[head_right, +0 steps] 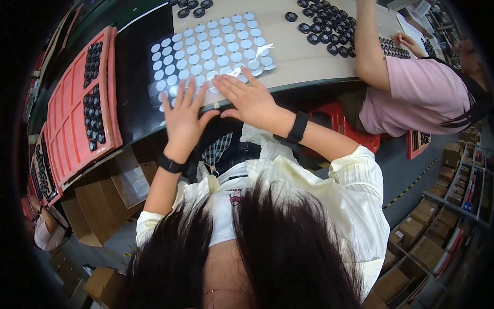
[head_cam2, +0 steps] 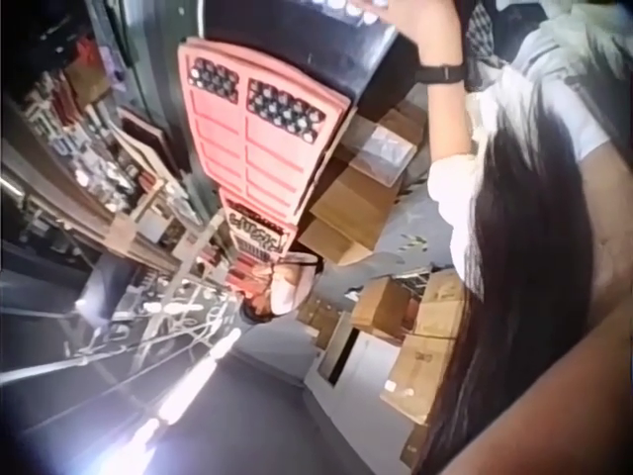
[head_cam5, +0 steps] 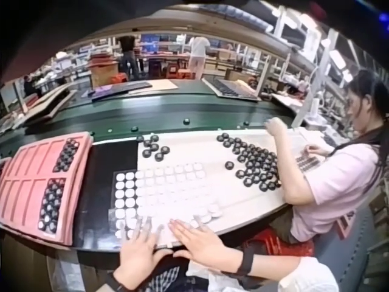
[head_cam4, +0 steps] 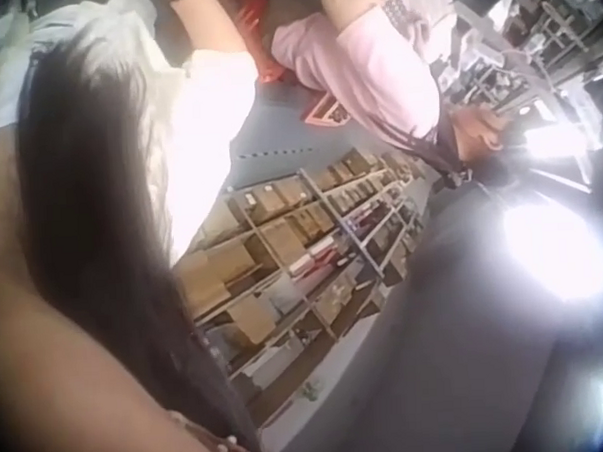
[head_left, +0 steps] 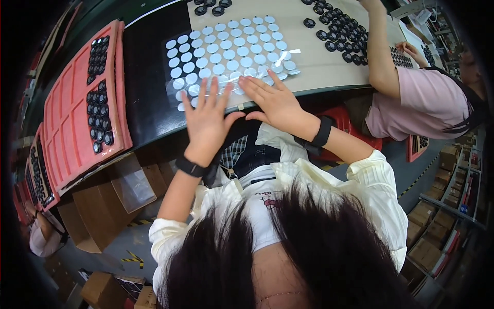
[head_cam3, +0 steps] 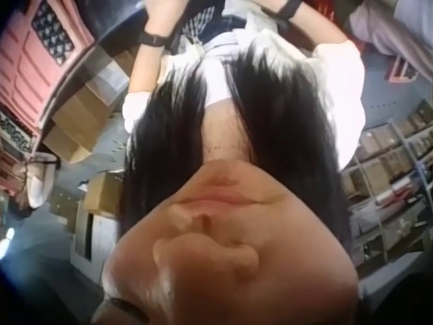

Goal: The person picks up a round black device from a pink tray, peels a circular sticker from a sheet, and applies it to the device. They then place the finished item onto the table and repeat the process.

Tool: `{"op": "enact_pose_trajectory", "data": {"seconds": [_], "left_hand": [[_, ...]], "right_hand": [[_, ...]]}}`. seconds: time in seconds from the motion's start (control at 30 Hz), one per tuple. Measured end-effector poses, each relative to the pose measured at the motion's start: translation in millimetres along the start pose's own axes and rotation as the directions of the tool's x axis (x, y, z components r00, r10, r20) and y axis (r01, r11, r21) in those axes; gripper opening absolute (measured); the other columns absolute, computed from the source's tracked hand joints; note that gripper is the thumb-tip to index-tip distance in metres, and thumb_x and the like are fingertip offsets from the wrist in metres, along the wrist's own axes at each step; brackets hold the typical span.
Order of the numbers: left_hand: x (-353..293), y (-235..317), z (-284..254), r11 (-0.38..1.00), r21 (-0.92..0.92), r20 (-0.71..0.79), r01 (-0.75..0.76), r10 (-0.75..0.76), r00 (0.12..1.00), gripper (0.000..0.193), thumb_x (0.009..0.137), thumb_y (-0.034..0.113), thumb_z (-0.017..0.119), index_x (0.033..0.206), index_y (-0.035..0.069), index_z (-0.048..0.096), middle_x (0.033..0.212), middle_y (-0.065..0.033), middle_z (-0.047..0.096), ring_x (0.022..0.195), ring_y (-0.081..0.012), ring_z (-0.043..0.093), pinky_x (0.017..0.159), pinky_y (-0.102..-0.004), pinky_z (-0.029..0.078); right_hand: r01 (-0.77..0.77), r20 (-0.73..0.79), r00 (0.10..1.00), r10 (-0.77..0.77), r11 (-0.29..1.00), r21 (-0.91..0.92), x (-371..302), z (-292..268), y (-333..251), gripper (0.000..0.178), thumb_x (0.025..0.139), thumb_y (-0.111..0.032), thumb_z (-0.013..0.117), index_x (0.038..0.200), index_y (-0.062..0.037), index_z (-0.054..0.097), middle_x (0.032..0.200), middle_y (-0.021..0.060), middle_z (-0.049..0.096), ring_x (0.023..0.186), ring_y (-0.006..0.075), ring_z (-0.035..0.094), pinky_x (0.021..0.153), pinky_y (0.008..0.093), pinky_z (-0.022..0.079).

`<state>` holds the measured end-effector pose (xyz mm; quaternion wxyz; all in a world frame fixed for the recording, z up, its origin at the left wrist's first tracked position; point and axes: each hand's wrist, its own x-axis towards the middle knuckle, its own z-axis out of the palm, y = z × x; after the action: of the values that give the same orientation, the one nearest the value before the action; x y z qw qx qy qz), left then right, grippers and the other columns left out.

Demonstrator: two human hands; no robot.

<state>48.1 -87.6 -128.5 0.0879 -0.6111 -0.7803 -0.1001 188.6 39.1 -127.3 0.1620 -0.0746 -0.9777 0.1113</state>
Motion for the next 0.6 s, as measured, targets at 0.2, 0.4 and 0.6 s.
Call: {"op": "enact_pose_trajectory", "data": {"seconds": [0.2,0.4,0.6], "left_hand": [[-40.8,-40.3,-8.6,0.996,0.038,0.023,0.082,-0.083,0.996,0.062,0.074,0.043,0.054,0.125,0.011,0.038,0.128,-0.0034,0.039,0.123,-0.0248,0.029,0.096,-0.0579,0.013],[-46.2,-49.3,-9.7,0.988,-0.069,0.036,0.136,-0.133,0.990,0.059,0.078,0.031,0.056,0.128,0.010,0.033,0.130,-0.0049,0.037,0.122,-0.0266,0.030,0.100,-0.0483,0.016],[-41.9,-57.9,-2.9,0.663,-0.715,-0.158,0.222,-0.462,0.873,0.036,0.078,0.014,0.058,0.112,0.006,0.049,0.120,-0.0105,0.047,0.118,-0.0244,0.035,0.096,-0.0340,0.027]], "right_hand": [[-0.216,0.120,0.966,0.230,0.969,-0.120,-25.8,-25.8,38.4,0.058,0.079,-0.031,0.052,0.128,-0.0083,0.031,0.125,0.0085,0.042,0.114,0.0209,0.040,0.102,0.0423,0.016],[-0.326,0.089,0.945,0.314,0.920,0.216,-44.0,-25.7,60.3,0.054,0.080,-0.026,0.053,0.127,-0.0083,0.032,0.126,0.0080,0.041,0.117,0.0206,0.037,0.103,0.0422,0.014],[-0.264,-0.210,0.824,0.527,0.684,0.680,-53.1,-41.0,63.6,0.046,0.078,-0.022,0.057,0.120,-0.0104,0.043,0.122,0.0067,0.046,0.115,0.0213,0.040,0.103,0.0404,0.014]]}}
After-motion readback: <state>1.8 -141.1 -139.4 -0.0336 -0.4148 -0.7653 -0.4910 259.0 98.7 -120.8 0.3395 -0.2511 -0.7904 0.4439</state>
